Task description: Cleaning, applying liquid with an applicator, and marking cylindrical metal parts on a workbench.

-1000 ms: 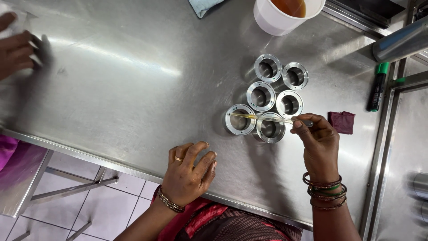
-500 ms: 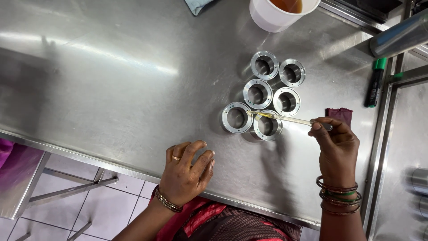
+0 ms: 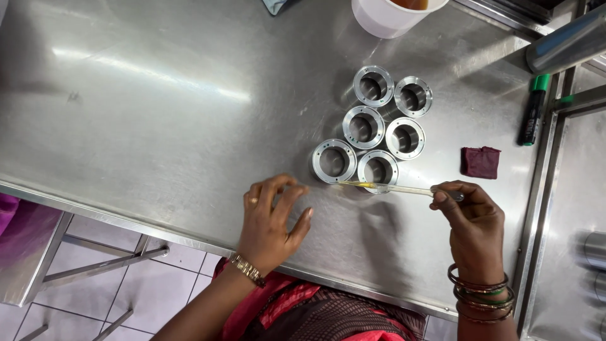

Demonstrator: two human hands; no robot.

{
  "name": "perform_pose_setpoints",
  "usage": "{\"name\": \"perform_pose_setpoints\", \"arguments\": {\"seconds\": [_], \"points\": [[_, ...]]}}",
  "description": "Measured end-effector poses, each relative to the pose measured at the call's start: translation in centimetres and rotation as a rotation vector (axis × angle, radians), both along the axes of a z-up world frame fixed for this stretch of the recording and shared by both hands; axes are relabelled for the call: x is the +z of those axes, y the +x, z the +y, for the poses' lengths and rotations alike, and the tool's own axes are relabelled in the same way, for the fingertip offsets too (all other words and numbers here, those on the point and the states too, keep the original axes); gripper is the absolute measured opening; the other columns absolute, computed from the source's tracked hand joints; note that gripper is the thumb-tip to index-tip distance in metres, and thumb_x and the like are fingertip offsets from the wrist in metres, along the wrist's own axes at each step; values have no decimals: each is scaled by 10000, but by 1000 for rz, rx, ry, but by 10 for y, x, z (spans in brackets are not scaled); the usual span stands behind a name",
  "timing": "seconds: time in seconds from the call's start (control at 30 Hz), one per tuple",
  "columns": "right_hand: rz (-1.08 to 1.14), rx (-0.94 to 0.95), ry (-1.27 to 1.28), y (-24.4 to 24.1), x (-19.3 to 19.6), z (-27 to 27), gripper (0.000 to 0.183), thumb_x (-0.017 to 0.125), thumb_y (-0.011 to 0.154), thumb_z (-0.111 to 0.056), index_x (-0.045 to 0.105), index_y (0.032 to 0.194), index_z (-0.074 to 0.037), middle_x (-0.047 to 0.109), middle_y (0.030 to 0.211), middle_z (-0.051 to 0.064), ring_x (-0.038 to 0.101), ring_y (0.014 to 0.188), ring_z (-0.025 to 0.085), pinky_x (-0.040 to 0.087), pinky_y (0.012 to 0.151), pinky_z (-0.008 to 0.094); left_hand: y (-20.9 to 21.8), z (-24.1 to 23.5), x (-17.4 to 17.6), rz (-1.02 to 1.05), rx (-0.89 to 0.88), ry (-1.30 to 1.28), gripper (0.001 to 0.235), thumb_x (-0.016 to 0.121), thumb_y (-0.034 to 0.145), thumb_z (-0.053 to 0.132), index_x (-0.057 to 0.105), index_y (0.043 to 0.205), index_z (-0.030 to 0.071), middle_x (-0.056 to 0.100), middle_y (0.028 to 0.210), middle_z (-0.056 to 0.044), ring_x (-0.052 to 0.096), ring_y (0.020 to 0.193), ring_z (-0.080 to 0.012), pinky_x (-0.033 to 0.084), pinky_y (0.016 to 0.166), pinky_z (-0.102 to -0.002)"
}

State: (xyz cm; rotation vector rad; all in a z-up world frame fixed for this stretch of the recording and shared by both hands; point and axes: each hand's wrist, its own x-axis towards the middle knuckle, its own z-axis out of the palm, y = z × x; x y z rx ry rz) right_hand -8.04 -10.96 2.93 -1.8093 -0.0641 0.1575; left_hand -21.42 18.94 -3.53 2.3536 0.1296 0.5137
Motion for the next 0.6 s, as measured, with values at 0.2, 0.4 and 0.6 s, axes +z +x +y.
{"name": "perform_pose_setpoints", "arguments": {"seconds": [0.2, 0.4, 0.6], "points": [[2, -6, 9, 0, -3, -3, 196, 731, 942, -73, 681, 1117, 1, 739, 1038, 98, 697, 918, 142, 587, 827, 282, 46, -11, 13, -51, -32, 13, 803, 833, 764, 369, 446, 1413, 96, 461, 1429, -169, 451, 1328, -368, 350, 1052, -538], [-55, -86, 112, 4, 7, -24, 166, 725, 1012, -67, 673, 1150, 10, 722, 1066, 89, 681, 922, 129, 577, 850, 270, 88, -14, 1, 55, -71, 101, 938, 918, 653, 460, 462, 1404, 132, 588, 1403, -81, 525, 1284, -275, 350, 1090, -544], [-78, -118, 109, 7, -2, -31, 162, 721, 1009, -52, 671, 1152, 7, 718, 1064, 93, 681, 916, 130, 577, 838, 269, 68, 72, 4, 105, 322, 365, 830, 913, 655, 388, 538, 1357, 152, 543, 1379, -147, 474, 1297, -318, 348, 1078, -579]]}}
